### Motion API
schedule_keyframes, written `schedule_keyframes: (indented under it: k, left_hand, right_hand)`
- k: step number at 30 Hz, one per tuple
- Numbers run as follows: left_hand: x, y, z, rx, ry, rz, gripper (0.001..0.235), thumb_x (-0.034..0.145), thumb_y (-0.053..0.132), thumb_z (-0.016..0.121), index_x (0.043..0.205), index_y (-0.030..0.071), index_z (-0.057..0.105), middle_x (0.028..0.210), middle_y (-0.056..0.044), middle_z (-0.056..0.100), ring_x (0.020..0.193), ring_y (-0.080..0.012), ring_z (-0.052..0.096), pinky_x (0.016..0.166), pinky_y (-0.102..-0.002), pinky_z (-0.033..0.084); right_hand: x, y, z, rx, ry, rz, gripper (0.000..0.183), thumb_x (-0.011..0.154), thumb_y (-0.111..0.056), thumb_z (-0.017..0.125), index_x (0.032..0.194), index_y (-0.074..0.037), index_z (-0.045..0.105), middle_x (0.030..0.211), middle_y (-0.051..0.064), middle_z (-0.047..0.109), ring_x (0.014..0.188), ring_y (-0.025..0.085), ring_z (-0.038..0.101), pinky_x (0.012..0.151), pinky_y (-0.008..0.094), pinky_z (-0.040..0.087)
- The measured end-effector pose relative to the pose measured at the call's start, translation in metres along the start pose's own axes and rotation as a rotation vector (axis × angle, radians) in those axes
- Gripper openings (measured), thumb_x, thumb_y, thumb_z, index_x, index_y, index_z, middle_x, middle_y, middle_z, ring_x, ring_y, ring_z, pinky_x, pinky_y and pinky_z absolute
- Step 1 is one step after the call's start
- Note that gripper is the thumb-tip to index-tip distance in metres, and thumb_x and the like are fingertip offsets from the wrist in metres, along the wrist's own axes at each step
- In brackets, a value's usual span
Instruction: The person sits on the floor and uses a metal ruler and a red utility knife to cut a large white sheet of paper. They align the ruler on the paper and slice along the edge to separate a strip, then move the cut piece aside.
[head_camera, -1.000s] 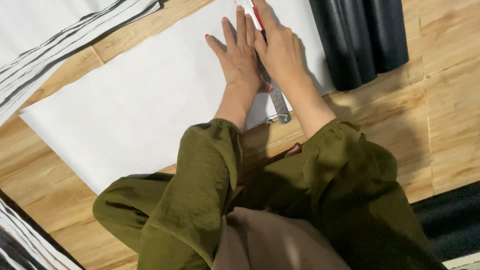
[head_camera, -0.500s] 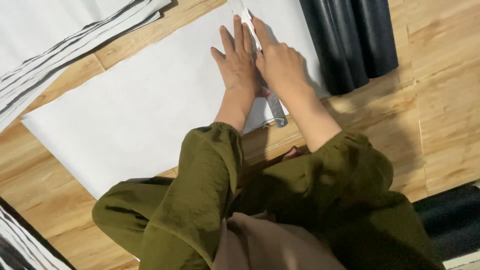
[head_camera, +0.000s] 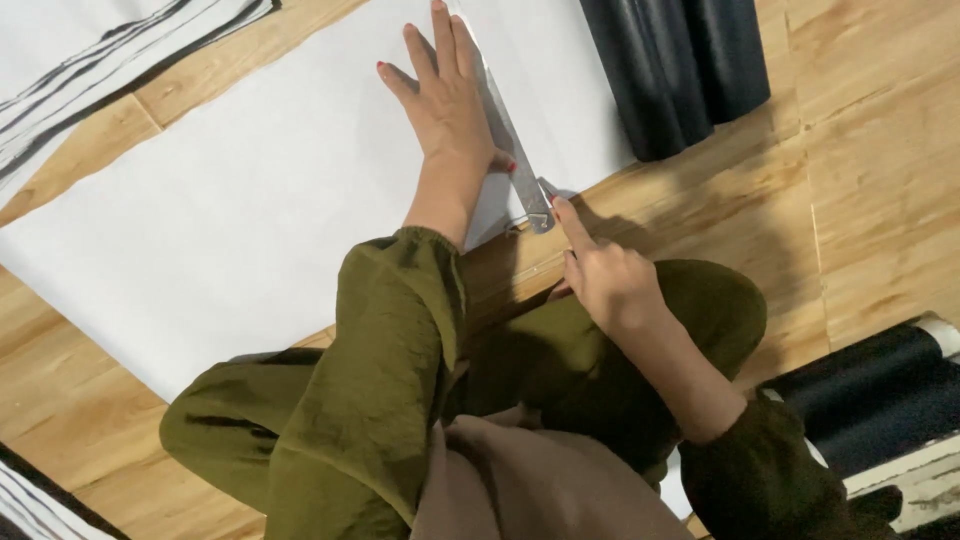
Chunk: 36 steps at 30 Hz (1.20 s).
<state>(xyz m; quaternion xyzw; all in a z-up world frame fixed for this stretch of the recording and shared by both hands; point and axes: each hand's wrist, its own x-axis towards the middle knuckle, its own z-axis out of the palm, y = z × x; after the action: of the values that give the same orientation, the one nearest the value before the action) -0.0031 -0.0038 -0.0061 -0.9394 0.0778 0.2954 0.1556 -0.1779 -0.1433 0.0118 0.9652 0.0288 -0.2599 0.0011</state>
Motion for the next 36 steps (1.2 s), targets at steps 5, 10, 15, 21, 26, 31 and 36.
schedule_keyframes:
  k: [5, 10, 15, 21, 26, 31, 36]
  left_hand:
    - [-0.003, -0.001, -0.005, -0.026, -0.026, 0.001, 0.145, 0.04, 0.076, 0.072, 0.141, 0.01, -0.008, 0.146, -0.006, -0.011, 0.136, -0.0306, 0.003, 0.104, -0.058, 0.018]
    - [0.003, -0.003, -0.003, -0.007, 0.0, -0.017, 0.145, 0.039, 0.077, 0.072, 0.142, 0.01, -0.007, 0.145, -0.007, -0.012, 0.135, -0.0308, 0.004, 0.102, -0.06, 0.02]
    - [0.001, -0.002, -0.001, -0.039, -0.007, -0.001, 0.147, 0.035, 0.074, 0.075, 0.142, 0.011, -0.005, 0.146, -0.007, -0.01, 0.135, -0.0317, 0.004, 0.102, -0.06, 0.019]
    - [-0.003, -0.002, -0.001, -0.019, 0.01, 0.008, 0.144, 0.04, 0.076, 0.072, 0.142, 0.011, -0.006, 0.145, -0.007, -0.012, 0.135, -0.0313, 0.003, 0.101, -0.062, 0.021]
    - [0.0, -0.005, -0.006, 0.006, -0.023, 0.013, 0.145, 0.042, 0.081, 0.069, 0.141, 0.01, -0.009, 0.145, -0.007, -0.016, 0.135, -0.0313, 0.0, 0.1, -0.061, 0.022]
    - [-0.002, -0.005, -0.008, 0.022, -0.056, 0.028, 0.142, 0.046, 0.082, 0.066, 0.141, 0.008, -0.01, 0.145, -0.009, -0.016, 0.135, -0.032, -0.001, 0.1, -0.059, 0.023]
    - [0.011, 0.004, 0.014, 0.037, -0.003, -0.023, 0.144, 0.04, 0.083, 0.067, 0.142, 0.012, -0.007, 0.146, -0.006, -0.013, 0.135, -0.0295, 0.002, 0.101, -0.058, 0.022]
  right_hand:
    - [-0.022, 0.007, 0.001, 0.064, 0.153, -0.134, 0.062, 0.081, -0.023, 0.058, 0.139, -0.017, 0.035, 0.051, 0.004, 0.053, 0.035, 0.019, 0.044, 0.034, 0.031, 0.037]
    - [-0.024, 0.005, -0.01, 0.03, 0.212, -0.177, 0.06, 0.077, -0.02, 0.061, 0.134, -0.014, 0.041, 0.044, 0.004, 0.051, 0.032, 0.018, 0.044, 0.031, 0.03, 0.037]
    - [-0.022, 0.004, -0.042, 0.305, -0.19, 0.02, 0.056, 0.083, -0.023, 0.048, 0.137, -0.021, 0.033, 0.064, 0.013, 0.061, 0.054, 0.036, 0.056, 0.05, 0.044, 0.043]
    - [0.02, -0.004, -0.104, 0.471, -0.169, -0.013, 0.057, 0.088, -0.019, 0.041, 0.141, -0.023, 0.019, 0.074, 0.021, 0.055, 0.058, 0.04, 0.054, 0.051, 0.047, 0.041]
    - [0.101, -0.021, -0.102, 0.603, 0.19, -0.176, 0.048, 0.091, -0.017, 0.042, 0.136, -0.016, 0.026, 0.109, 0.017, 0.059, 0.073, 0.043, 0.056, 0.058, 0.048, 0.044]
    - [0.15, -0.036, -0.094, 0.552, 0.215, -0.143, 0.049, 0.092, -0.023, 0.04, 0.138, -0.022, 0.024, 0.085, 0.021, 0.063, 0.067, 0.049, 0.054, 0.06, 0.052, 0.042]
    - [0.167, -0.036, -0.086, 0.539, 0.21, -0.16, 0.049, 0.09, -0.02, 0.039, 0.137, -0.023, 0.025, 0.09, 0.024, 0.062, 0.072, 0.052, 0.053, 0.062, 0.055, 0.041]
